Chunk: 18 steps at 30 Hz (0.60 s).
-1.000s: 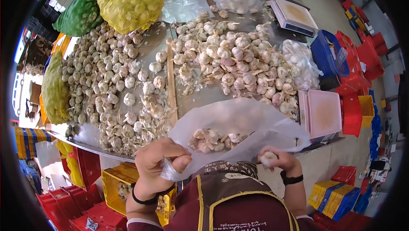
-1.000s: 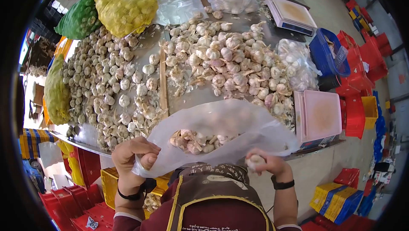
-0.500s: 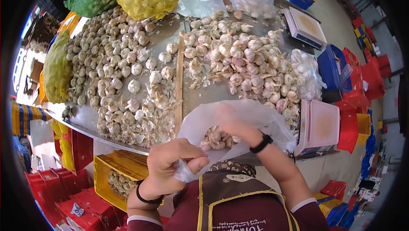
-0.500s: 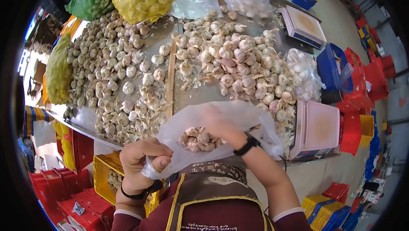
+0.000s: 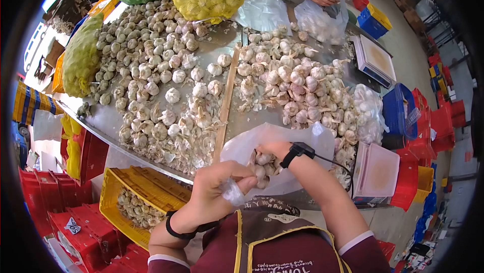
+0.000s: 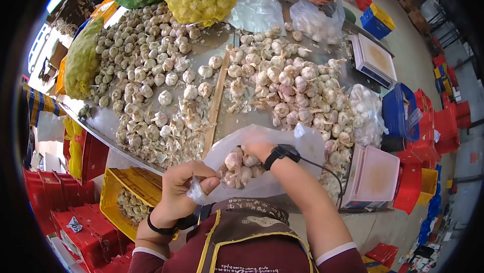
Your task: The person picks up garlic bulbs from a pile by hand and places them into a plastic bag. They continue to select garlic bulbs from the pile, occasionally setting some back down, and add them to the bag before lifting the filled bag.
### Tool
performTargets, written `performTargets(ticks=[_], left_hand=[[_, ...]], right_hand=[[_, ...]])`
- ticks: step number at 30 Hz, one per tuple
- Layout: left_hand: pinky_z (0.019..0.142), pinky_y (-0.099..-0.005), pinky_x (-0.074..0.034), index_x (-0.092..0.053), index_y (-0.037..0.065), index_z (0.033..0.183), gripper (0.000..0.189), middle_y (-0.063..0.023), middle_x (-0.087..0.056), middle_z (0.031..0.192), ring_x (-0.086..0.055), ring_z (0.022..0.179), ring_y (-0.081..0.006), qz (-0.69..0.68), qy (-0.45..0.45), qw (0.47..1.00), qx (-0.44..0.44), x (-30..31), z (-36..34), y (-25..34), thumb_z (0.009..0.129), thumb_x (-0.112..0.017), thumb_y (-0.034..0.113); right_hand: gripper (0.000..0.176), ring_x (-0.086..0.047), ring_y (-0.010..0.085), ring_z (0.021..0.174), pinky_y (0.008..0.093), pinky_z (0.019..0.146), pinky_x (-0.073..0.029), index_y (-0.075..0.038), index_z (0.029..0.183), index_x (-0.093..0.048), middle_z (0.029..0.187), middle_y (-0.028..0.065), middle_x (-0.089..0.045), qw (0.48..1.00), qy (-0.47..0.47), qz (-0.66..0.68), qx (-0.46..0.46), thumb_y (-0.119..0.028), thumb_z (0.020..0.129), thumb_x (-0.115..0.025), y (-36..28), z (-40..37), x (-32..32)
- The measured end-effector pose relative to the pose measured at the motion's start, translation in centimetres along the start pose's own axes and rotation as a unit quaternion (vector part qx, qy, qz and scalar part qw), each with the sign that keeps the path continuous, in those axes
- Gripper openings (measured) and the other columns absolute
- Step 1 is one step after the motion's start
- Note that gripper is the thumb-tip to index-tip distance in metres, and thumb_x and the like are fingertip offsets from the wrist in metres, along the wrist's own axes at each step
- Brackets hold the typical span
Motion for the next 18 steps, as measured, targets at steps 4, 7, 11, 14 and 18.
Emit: performTargets(ticks=[4, 7, 11, 14, 18], left_hand=[[0.058, -0.0235, -0.042, -0.066, 0.0, 0.083, 0.01, -0.0058, -0.064, 0.073, -0.056, 0.064, -0.0098, 0.005, -0.016, 1.0, 0.01, 0.1, 0.1, -0.1, 0.082, -0.072, 0.008], [0.059, -0.0231, -0.043, -0.066, 0.0, 0.084, 0.011, -0.0054, -0.065, 0.074, -0.057, 0.065, -0.0093, -0.009, -0.011, 1.0, 0.015, 0.5, 0.1, 0.0, 0.082, -0.072, 0.008], [0.062, -0.0237, -0.049, -0.065, 0.001, 0.086, 0.007, -0.0069, -0.067, 0.077, -0.063, 0.069, -0.0109, -0.017, -0.021, 1.0, 0.014, 0.7, 0.4, -0.4, 0.082, -0.071, 0.003], [0.062, -0.0237, -0.048, -0.066, 0.001, 0.085, 0.007, -0.0066, -0.067, 0.077, -0.062, 0.069, -0.0103, -0.005, -0.029, 1.0, 0.009, 0.5, 0.8, -0.3, 0.082, -0.071, 0.003], [0.061, -0.0234, -0.047, -0.066, 0.0, 0.085, 0.007, -0.0066, -0.066, 0.077, -0.061, 0.068, -0.0097, -0.004, -0.038, 0.999, 0.028, 0.4, 1.1, -0.6, 0.081, -0.072, 0.003]], right_hand=[[0.033, -0.064, 0.0306, 0.089, 0.0384, 0.081, -0.05, -0.004, 0.111, -0.059, 0.104, 0.0133, -0.064, 0.996, 0.056, 0.034, 0.055, -0.019, 0.082, -0.061, 0.7, -1.8, -1.1], [0.04, -0.064, 0.03, 0.091, 0.0381, 0.084, -0.05, -0.003, 0.118, -0.057, 0.111, 0.0129, -0.063, 0.992, 0.076, 0.056, 0.085, -0.02, 0.083, -0.062, -0.4, -3.1, -1.1], [0.032, -0.062, 0.0187, 0.085, 0.0325, 0.073, -0.051, -0.005, 0.117, -0.053, 0.102, 0.0101, -0.06, 0.87, 0.063, 0.446, -0.202, -0.017, 0.088, -0.051, -0.5, -6.8, 0.9], [0.036, -0.06, 0.0167, 0.091, 0.03, 0.08, -0.05, -0.003, 0.122, -0.05, 0.107, 0.0091, -0.057, 0.682, 0.009, 0.667, -0.298, -0.016, 0.088, -0.049, -3.2, -9.8, -0.3], [0.042, -0.058, 0.0207, 0.107, 0.036, 0.095, -0.046, 0.003, 0.119, -0.049, 0.114, 0.0108, -0.057, 0.538, 0.031, 0.825, -0.169, -0.015, 0.082, -0.053, -6.0, -9.3, 0.8]])
Point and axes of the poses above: each hand's wrist, its own z-axis towards the middle knuckle, its own x-axis out of the back of the hand, y = z × x, the point moved 7 cm from there along z, towards the middle knuckle
